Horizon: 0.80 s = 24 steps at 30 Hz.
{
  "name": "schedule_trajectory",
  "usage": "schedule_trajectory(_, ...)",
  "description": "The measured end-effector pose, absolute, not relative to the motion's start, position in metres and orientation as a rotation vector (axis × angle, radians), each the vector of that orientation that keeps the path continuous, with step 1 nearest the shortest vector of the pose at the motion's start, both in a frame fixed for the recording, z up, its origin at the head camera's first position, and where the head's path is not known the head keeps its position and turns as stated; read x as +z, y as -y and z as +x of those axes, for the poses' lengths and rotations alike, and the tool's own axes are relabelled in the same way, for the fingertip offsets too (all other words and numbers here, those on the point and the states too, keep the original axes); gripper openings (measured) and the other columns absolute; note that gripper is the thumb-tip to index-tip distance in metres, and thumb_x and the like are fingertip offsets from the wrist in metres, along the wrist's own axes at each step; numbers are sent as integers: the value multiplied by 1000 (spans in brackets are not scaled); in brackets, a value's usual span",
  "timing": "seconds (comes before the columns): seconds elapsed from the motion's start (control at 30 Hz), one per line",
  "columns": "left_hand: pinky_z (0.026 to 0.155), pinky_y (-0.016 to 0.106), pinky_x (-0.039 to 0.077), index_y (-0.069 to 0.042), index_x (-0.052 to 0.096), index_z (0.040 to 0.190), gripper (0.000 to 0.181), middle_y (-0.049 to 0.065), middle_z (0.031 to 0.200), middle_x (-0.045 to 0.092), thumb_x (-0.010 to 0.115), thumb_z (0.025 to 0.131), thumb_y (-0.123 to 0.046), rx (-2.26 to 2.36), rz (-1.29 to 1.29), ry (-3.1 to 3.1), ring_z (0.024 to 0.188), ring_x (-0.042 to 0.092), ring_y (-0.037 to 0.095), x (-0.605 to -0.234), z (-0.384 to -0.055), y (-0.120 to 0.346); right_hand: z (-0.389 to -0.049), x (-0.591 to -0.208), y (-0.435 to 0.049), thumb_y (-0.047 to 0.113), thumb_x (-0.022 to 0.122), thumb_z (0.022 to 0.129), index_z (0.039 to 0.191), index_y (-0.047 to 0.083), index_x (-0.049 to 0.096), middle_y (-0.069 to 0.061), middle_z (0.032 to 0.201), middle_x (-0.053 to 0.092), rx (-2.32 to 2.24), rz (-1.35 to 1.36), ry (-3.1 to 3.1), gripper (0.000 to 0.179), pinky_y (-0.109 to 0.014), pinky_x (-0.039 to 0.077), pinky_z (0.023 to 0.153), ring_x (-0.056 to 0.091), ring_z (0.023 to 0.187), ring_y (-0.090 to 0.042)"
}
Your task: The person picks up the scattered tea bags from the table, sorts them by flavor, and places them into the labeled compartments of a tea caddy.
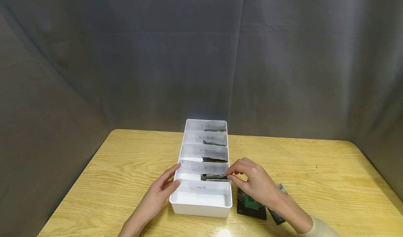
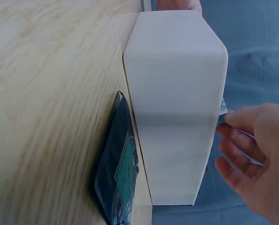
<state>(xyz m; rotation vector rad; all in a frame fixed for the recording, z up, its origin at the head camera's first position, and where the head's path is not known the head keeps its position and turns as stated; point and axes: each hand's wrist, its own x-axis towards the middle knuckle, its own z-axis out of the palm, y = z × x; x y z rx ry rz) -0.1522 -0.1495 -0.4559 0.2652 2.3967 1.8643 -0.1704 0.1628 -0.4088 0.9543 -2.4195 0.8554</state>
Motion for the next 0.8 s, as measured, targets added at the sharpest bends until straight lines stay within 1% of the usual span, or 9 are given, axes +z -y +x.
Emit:
schedule_trajectory(0.17, 112, 48, 44, -33, 47, 146, 52, 12, 157, 39, 63, 97, -39, 1878, 265, -2386, 135, 50, 35, -456, -152, 148, -168, -408, -172, 8, 78, 85, 93, 23, 72, 17, 92, 68, 833, 954, 2407, 17, -25, 57, 75, 61, 87, -2)
schedule_trajectory(0.23, 111, 48, 44, -33, 47, 146, 52, 12, 157, 39, 63, 97, -39, 1877, 265, -2386, 135, 50, 35, -456, -152, 147, -167, -407, -178, 9, 78, 86, 94, 24, 72, 17, 92, 68, 822, 942, 2417, 18, -27, 58, 74, 61, 87, -3)
schedule_trajectory(0.43, 111, 49, 44, -33, 47, 146, 52, 13, 156, 39, 63, 97, -39, 1876, 267, -2391, 135, 50, 36, -456, -153, 147, -167, -403, -203, 12, 77, 87, 98, 29, 71, 18, 94, 68, 781, 836, 2526, 21, -28, 56, 70, 59, 86, -2)
schedule_trajectory(0.63, 112, 48, 43, -34, 47, 147, 53, 12, 157, 39, 63, 97, -41, 1860, 253, -2398, 136, 49, 35, -455, -153, 147, -165, -406, -223, 16, 75, 89, 101, 29, 72, 20, 94, 67, 738, 757, 2637, 17, -27, 55, 71, 57, 85, 3)
schedule_trajectory(0.8, 113, 48, 42, -34, 46, 147, 53, 10, 158, 37, 63, 97, -41, 1865, 251, -2389, 137, 48, 35, -454, -152, 149, -166, -407, -219, 20, 73, 92, 102, 29, 73, 23, 93, 64, 758, 775, 2661, 14, -26, 54, 70, 56, 85, 4)
